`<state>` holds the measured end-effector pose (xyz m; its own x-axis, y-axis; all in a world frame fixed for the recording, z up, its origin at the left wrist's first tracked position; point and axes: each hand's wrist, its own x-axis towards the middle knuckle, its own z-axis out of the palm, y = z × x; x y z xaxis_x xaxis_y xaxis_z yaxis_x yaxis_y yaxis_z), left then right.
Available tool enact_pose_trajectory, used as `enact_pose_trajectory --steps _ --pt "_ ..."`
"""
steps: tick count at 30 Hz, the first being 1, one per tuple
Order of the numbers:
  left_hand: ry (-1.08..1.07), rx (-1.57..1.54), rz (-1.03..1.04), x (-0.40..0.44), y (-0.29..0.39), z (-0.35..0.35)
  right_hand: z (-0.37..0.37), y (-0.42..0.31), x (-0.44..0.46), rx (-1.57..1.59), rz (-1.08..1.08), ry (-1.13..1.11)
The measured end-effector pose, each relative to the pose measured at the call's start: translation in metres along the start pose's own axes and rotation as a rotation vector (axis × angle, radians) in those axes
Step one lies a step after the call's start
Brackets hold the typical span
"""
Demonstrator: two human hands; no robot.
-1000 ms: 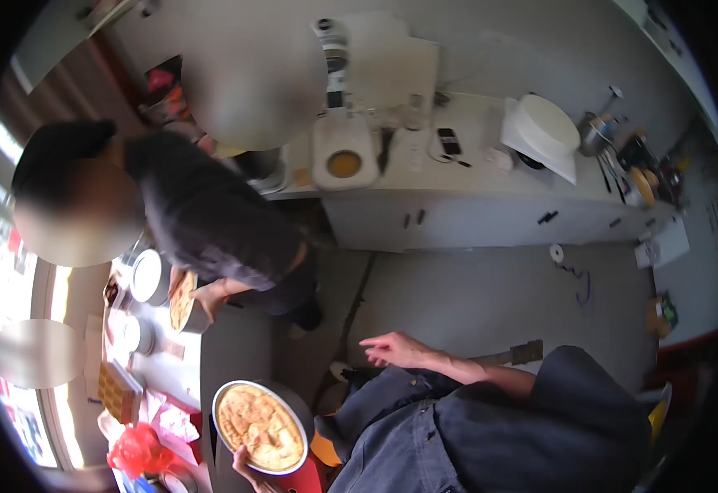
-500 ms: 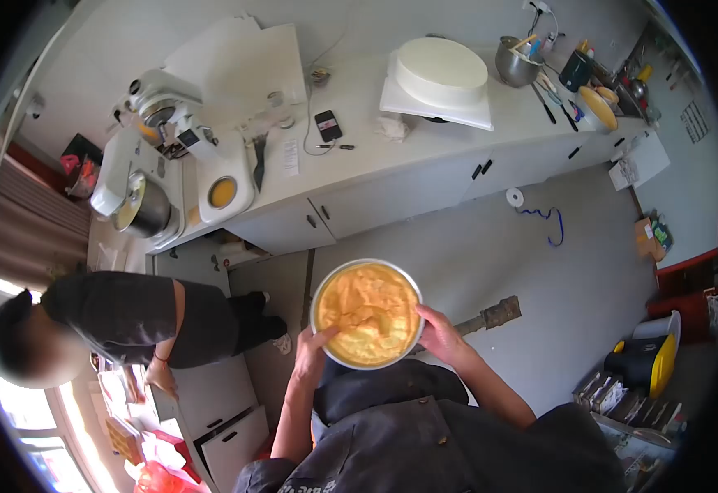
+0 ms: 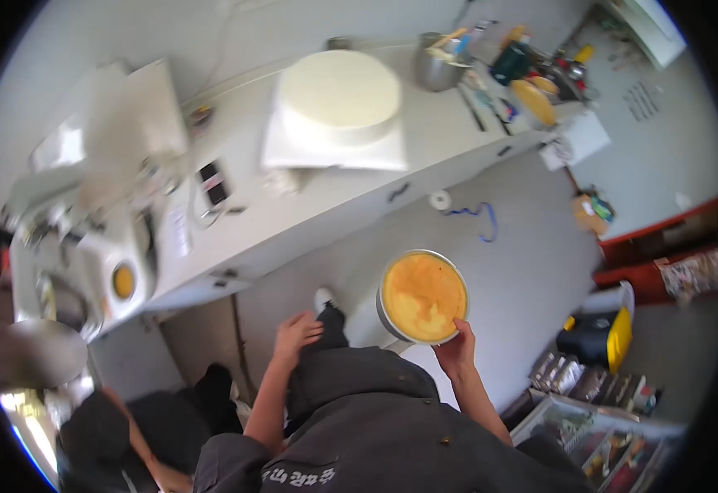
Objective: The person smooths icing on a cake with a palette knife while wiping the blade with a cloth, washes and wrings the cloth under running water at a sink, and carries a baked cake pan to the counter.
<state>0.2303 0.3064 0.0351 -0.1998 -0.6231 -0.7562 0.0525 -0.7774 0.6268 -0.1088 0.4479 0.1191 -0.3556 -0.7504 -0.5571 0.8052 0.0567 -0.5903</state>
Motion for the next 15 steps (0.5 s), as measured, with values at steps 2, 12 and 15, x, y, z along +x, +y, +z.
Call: enact_pose_trajectory --steps 2,12,15 --pt "0.093 0.133 0.057 0.034 0.010 -0.008 -0.004 -0.038 0.030 -0.001 0.021 0.361" --pt "0.528 0.189 -0.158 0.066 -0.039 -0.096 -0.006 -0.199 0.275 -0.089 -0.104 0.408" --pt "0.708 -0.004 -0.235 0.035 -0.047 -0.054 0.016 -0.230 0.360 -0.125 -0.042 0.341"
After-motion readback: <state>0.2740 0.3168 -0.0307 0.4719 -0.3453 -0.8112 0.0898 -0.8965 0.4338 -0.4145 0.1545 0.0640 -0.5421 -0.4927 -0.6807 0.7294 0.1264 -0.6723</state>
